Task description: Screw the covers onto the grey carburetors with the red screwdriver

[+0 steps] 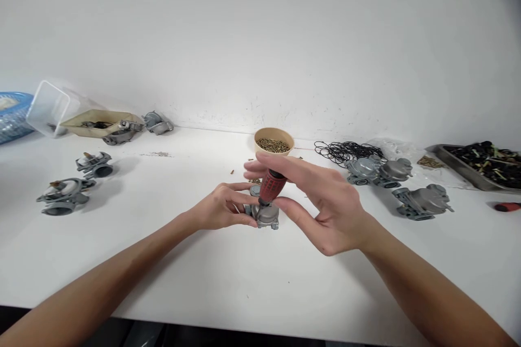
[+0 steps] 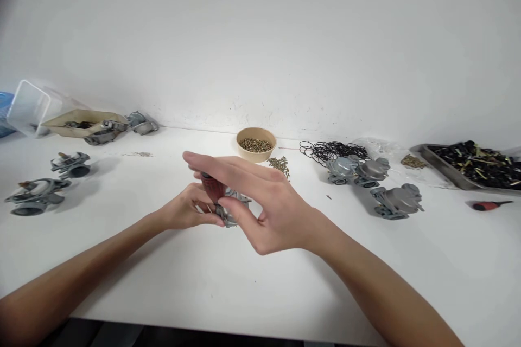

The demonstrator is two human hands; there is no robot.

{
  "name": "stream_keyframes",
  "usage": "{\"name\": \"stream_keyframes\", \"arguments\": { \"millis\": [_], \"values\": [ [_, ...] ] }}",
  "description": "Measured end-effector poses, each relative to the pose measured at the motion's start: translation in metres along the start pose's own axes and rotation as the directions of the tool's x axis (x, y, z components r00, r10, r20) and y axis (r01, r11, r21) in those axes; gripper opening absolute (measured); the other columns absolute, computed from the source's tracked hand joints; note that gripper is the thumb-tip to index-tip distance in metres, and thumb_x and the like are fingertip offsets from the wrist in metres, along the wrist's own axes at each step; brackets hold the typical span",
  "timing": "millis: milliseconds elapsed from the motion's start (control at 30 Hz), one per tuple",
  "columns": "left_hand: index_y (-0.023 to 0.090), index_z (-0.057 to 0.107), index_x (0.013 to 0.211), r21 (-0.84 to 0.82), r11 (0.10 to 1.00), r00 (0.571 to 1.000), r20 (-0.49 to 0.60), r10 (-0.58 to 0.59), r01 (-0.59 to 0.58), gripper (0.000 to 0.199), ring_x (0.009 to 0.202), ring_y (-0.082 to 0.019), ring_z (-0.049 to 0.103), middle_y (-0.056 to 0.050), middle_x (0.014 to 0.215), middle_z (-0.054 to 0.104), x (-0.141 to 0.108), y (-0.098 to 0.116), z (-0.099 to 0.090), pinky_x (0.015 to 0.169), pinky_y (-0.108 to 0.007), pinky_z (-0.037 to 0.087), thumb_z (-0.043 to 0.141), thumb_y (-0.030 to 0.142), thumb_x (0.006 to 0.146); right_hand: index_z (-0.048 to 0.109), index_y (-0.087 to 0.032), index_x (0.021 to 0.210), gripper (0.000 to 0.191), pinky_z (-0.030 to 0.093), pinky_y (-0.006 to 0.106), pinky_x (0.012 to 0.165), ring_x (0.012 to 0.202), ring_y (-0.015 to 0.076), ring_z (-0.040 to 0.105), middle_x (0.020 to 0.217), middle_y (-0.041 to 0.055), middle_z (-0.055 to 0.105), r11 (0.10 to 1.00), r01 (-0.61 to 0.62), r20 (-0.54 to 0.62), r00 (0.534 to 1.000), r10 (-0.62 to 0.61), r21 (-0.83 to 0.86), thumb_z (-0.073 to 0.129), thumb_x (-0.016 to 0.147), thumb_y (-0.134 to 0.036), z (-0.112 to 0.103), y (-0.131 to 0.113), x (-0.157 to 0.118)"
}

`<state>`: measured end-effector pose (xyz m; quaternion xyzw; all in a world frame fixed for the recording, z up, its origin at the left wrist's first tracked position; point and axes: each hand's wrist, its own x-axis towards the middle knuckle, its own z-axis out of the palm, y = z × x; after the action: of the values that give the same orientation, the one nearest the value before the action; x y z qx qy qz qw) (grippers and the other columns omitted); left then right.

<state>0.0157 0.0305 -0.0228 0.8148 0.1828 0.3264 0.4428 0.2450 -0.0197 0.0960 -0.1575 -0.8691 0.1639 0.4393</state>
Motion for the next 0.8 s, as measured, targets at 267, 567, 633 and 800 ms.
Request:
{"name": "stream_keyframes", "arguments": {
  "millis": [267, 567, 633, 800],
  "values": [
    [0.025, 0.08, 0.12, 0.055, 0.998, 0.999, 0.0, -0.033, 0.033, 0.035, 0.09, -0.024, 0.075, -0.012, 0.115, 0.076, -0.002, -0.0021, -0.0007, 0.063, -0.028, 0.063, 0.082, 0.037, 0.087, 0.065, -0.02, 0.135, 0.049, 0.06, 0.033, 0.073, 0.085, 0.0156, 0.066, 0.101, 0.006, 0.07, 0.99, -0.018, -0.069, 0.997, 0.028, 0.14, 0.07, 0.089, -0.006, 0.0019, 0.003, 0.0023],
    [0.027, 0.079, 0.122, 0.05, 0.994, 0.994, 0.049, -0.095, 0.093, 0.034, 0.098, -0.027, 0.075, -0.011, 0.11, 0.077, -0.0013, 0.0023, -0.0058, 0.064, -0.027, 0.064, 0.079, 0.038, 0.09, 0.067, -0.021, 0.128, 0.043, 0.059, 0.03, 0.07, 0.078, 0.0136, 0.066, 0.091, 0.0027, 0.068, 0.999, 0.04, -0.128, 0.991, -0.04, -0.009, 0.076, 0.087, -0.01, 0.0033, 0.0086, 0.0012],
    [0.028, 0.078, 0.124, 0.032, 0.993, 0.99, 0.069, -0.119, 0.117, 0.038, 0.09, -0.023, 0.076, -0.012, 0.123, 0.073, -0.0019, 0.0032, -0.0069, 0.063, -0.026, 0.064, 0.082, 0.036, 0.087, 0.061, -0.02, 0.136, 0.048, 0.061, 0.033, 0.075, 0.087, 0.0157, 0.068, 0.103, 0.0065, 0.07, 1.0, 0.018, -0.049, 0.999, -0.018, 0.011, 0.066, 0.091, -0.005, 0.0023, 0.0064, 0.0006],
    [0.028, 0.079, 0.123, -0.012, 0.996, 0.995, 0.034, -0.091, 0.092, 0.047, 0.083, -0.018, 0.074, -0.012, 0.132, 0.068, -0.0009, 0.0041, -0.0027, 0.066, -0.027, 0.067, 0.09, 0.035, 0.078, 0.06, -0.024, 0.136, 0.048, 0.059, 0.03, 0.072, 0.08, 0.0126, 0.065, 0.094, 0.0021, 0.068, 1.0, -0.006, -0.02, 1.0, 0.005, -0.014, 0.062, 0.093, -0.002, 0.0012, 0.0041, -0.0007]
  ]
}}
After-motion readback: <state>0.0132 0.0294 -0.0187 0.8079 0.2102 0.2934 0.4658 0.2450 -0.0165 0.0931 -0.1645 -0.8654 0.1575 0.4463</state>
